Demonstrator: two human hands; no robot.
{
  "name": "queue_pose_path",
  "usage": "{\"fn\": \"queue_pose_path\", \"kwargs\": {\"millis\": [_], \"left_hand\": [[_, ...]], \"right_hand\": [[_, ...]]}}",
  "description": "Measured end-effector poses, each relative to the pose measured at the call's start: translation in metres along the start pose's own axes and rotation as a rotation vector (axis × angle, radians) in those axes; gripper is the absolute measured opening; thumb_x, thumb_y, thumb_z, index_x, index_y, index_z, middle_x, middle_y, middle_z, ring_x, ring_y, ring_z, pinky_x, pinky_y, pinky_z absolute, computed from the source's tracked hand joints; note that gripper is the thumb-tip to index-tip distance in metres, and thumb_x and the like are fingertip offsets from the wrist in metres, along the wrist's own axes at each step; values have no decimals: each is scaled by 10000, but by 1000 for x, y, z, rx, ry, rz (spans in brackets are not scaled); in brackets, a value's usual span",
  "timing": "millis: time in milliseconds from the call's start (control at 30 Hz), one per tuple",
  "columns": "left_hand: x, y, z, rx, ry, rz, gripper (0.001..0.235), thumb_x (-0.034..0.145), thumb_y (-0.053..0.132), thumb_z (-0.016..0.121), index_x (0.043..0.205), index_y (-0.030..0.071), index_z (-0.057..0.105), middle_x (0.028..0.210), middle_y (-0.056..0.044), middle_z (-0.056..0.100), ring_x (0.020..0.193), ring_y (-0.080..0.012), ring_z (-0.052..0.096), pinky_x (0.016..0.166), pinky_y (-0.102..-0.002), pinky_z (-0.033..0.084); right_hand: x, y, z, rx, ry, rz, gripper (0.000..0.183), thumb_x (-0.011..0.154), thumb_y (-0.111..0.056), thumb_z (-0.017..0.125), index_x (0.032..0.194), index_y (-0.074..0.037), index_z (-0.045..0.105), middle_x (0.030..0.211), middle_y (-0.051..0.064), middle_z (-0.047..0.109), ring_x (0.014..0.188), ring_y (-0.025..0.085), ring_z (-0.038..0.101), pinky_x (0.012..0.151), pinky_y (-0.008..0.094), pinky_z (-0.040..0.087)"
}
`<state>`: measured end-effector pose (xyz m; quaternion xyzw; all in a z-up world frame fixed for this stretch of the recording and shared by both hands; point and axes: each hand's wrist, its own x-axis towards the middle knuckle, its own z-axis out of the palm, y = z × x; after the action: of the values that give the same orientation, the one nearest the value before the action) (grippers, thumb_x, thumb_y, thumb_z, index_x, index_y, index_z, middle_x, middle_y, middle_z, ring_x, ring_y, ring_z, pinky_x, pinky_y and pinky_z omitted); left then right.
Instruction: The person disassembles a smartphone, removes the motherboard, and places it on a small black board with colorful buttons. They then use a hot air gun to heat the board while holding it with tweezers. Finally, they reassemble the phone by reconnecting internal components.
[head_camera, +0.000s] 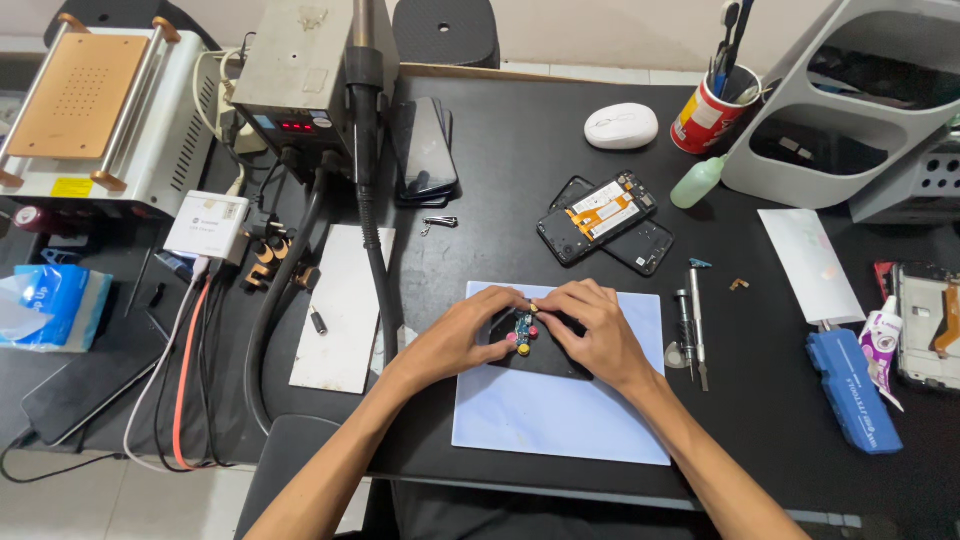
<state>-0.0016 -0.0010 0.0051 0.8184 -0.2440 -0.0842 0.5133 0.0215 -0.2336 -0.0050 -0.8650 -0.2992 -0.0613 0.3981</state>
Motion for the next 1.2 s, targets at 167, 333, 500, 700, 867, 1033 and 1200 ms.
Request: {"fn": "queue_pose_path", "kwargs": {"millis": [167,333,500,700,867,1033,1200], "left_hand": [[1,-5,1,22,-2,21,473,828,99,780,1265,54,602,1321,-143,634,1215,-344,632,1021,-407,508],[0,-8,2,17,-1,23,458,843,114,783,1264,54,613,1338,-147,634,1225,-345,632,1030,-412,504],[1,-10,1,36,4,42,465,843,123,788,1271,56,619,1347,-152,633,1228,-353,628,1031,-413,500],[1,-2,-1,30,-28,-8,481,833,141,773,1283,75,617,1376,-135,619,1239,-338,617,1028,-404,484],[-2,6,-1,17,-10,-21,525,788,86,635,1311,73,592,1403,-150,608,1285,-348,596,1085,-417,450],[-1,10,5,63,20,-40,452,835,106,618,1286,74,624,1391,-166,606,1267,-363,595,1062,-426,450],[10,15,8,112,211,-7,268,914,91,630,1166,16,681,1192,-152,708,1114,-323,694,963,-391,517]], "right_hand": [[-2,6,3,-7,-12,19,167,843,-132,777,1006,-91,775,976,0,729,915,191,629,874,350,413],[-3,7,4,8,1,14,165,847,-129,776,1008,-97,782,989,0,726,912,191,629,876,346,415],[-3,2,2,21,28,2,167,830,-105,763,996,-84,777,978,18,722,895,207,627,881,352,420],[-5,-7,0,0,47,-5,183,853,-102,728,1033,-79,747,998,42,695,945,236,623,909,365,429],[-5,-10,-2,-9,21,12,180,869,-121,722,1046,-90,741,997,41,685,945,240,623,908,379,426],[-7,-9,-3,11,41,12,184,909,-127,692,1083,-70,716,1032,54,693,968,251,640,915,383,444],[-5,-7,-15,144,43,91,180,937,-110,676,1093,-34,724,1018,97,709,887,276,683,801,368,526]]}}
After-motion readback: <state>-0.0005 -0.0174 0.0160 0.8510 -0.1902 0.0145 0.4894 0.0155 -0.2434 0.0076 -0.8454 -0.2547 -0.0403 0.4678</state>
